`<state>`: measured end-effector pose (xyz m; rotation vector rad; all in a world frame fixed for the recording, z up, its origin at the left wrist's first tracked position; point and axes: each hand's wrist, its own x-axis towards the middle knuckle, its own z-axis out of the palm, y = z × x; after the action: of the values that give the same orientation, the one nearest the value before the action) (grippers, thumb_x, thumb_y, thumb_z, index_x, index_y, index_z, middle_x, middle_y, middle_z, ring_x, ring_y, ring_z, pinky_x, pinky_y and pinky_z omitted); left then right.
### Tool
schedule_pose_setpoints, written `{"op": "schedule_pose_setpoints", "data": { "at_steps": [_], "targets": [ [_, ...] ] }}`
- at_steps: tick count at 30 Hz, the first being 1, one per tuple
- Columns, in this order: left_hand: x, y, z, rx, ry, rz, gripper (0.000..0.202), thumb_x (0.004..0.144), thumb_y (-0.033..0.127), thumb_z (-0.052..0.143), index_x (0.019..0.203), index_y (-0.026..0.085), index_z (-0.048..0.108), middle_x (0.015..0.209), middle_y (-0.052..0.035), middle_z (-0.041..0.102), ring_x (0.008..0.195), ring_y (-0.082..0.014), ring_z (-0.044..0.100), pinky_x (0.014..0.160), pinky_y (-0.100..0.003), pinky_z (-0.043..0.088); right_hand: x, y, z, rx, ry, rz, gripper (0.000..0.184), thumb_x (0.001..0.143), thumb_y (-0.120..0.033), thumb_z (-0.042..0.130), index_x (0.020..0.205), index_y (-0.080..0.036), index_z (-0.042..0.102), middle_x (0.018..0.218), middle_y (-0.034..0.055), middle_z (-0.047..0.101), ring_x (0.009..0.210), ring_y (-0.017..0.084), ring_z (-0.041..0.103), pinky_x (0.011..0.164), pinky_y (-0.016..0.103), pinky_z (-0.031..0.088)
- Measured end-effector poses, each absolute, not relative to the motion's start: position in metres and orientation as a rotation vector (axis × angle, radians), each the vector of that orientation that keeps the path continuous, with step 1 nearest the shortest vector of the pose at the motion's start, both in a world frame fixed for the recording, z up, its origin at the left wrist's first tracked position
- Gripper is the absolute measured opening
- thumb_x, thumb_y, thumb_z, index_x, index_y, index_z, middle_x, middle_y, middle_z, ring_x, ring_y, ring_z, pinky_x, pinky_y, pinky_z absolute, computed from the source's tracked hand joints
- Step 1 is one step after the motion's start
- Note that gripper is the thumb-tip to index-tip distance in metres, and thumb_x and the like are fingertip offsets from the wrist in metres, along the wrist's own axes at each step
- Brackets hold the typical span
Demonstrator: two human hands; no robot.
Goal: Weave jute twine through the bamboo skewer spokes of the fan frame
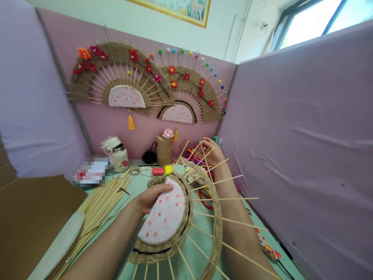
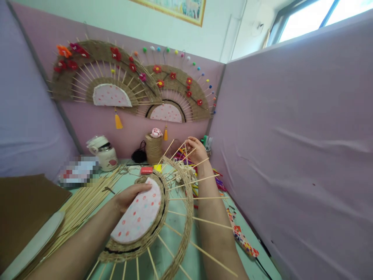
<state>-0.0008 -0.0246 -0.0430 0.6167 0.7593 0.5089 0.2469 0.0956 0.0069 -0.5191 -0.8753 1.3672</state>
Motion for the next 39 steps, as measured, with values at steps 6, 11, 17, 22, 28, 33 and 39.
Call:
{"op": "schedule_pose_setpoints", "data": {
  "at_steps": [6, 11, 17, 22, 28, 33, 39],
  "targets": [
    [-0.003, -0.023, -0.044, 0.608, 0.750, 0.501, 0.024, 0.082, 0.021, 0.054, 0.072, 0.005, 0.069, 0.068, -0.0127, 0.073, 0.058, -0.0180, 0.069, 0.061, -0.026, 0.054, 0.251, 0.102, 0.020, -0.576, -1.053, 1.367, 0.024, 0.061, -0.011, 0.067, 0.082, -0.019, 0.059, 0.061, -0.0055, 0.059, 0.049, 0.005, 0.047, 0.047, 0.018, 0.038],
    [-0.002, -0.025, -0.041, 0.596, 0.726, 0.506, 0.025, 0.083, 0.021, 0.054, 0.072, 0.005, 0.069, 0.067, -0.0125, 0.072, 0.057, -0.0180, 0.069, 0.060, -0.026, 0.054, 0.255, 0.107, 0.031, -0.663, -1.192, 1.353, 0.024, 0.060, -0.016, 0.067, 0.083, -0.019, 0.059, 0.060, -0.0065, 0.056, 0.048, 0.004, 0.042, 0.047, 0.018, 0.034],
    [-0.001, -0.025, -0.042, 0.572, 0.713, 0.497, 0.025, 0.082, 0.021, 0.054, 0.071, 0.004, 0.069, 0.066, -0.0118, 0.072, 0.056, -0.0175, 0.068, 0.060, -0.025, 0.054, 0.260, 0.113, 0.042, -0.769, -1.411, 1.245, 0.022, 0.062, -0.019, 0.069, 0.083, -0.018, 0.059, 0.060, -0.0064, 0.054, 0.051, 0.005, 0.045, 0.049, 0.018, 0.034],
    [-0.002, -0.023, -0.044, 0.591, 0.659, 0.486, 0.022, 0.080, 0.022, 0.058, 0.071, 0.006, 0.069, 0.067, -0.0107, 0.073, 0.058, -0.0177, 0.069, 0.060, -0.025, 0.055, 0.265, 0.118, 0.041, -0.787, -1.526, 1.211, 0.024, 0.063, -0.023, 0.073, 0.084, -0.018, 0.061, 0.065, -0.0052, 0.058, 0.055, 0.005, 0.050, 0.054, 0.019, 0.039],
    [0.000, -0.024, -0.046, 0.602, 0.677, 0.485, 0.023, 0.079, 0.023, 0.059, 0.071, 0.005, 0.069, 0.066, -0.0108, 0.072, 0.057, -0.0176, 0.068, 0.059, -0.025, 0.054, 0.260, 0.119, 0.025, -0.741, -1.487, 1.321, 0.029, 0.062, -0.027, 0.078, 0.084, -0.018, 0.062, 0.070, -0.0025, 0.063, 0.064, 0.009, 0.058, 0.061, 0.021, 0.044],
    [0.001, -0.025, -0.045, 0.618, 0.671, 0.484, 0.024, 0.081, 0.022, 0.056, 0.069, 0.005, 0.069, 0.064, -0.0099, 0.072, 0.054, -0.0167, 0.068, 0.057, -0.024, 0.054, 0.234, 0.113, -0.003, -0.751, -1.447, 1.431, 0.033, 0.059, -0.033, 0.080, 0.080, -0.018, 0.061, 0.067, -0.0022, 0.063, 0.057, 0.009, 0.056, 0.054, 0.022, 0.042],
    [-0.002, -0.025, -0.043, 0.621, 0.633, 0.499, 0.019, 0.079, 0.023, 0.061, 0.071, 0.007, 0.068, 0.066, -0.0105, 0.072, 0.056, -0.0177, 0.068, 0.057, -0.024, 0.053, 0.191, 0.106, -0.031, -0.789, -1.584, 1.451, 0.037, 0.055, -0.041, 0.081, 0.075, -0.016, 0.061, 0.065, -0.0021, 0.063, 0.057, 0.009, 0.056, 0.053, 0.021, 0.041]
  ]
}}
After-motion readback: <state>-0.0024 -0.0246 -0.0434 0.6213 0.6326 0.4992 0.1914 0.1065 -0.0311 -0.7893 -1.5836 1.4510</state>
